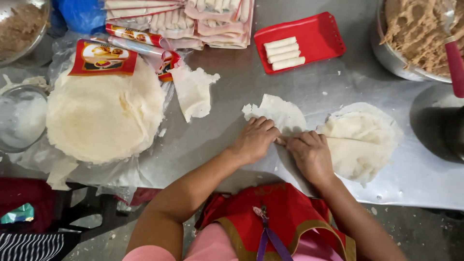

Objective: Manually assembling spring rolls by separating wrappers, adding filling with a fork, and rolling them tightly.

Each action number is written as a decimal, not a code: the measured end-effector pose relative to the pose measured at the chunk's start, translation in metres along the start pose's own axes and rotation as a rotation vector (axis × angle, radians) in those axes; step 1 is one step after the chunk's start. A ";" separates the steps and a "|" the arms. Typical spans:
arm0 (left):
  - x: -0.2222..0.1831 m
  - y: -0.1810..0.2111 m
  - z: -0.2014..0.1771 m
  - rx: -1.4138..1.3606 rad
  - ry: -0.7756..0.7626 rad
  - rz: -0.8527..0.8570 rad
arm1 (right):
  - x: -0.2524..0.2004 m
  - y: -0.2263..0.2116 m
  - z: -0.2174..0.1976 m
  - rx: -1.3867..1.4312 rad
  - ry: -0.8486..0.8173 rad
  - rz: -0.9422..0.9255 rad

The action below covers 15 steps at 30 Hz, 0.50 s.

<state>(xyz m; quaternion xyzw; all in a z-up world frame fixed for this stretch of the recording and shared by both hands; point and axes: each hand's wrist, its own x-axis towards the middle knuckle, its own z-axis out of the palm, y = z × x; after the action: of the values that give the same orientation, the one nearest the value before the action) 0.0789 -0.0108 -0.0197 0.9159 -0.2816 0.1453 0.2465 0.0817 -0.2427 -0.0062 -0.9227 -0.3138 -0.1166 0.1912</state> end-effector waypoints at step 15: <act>0.000 0.006 0.009 -0.406 -0.178 -0.268 | -0.007 -0.030 0.011 -0.120 0.193 0.106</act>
<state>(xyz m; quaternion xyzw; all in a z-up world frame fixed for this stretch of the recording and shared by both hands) 0.0765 -0.0198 -0.0247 0.8859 -0.2016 -0.0296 0.4167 0.0584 -0.2199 -0.0106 -0.9323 -0.2372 -0.2131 0.1710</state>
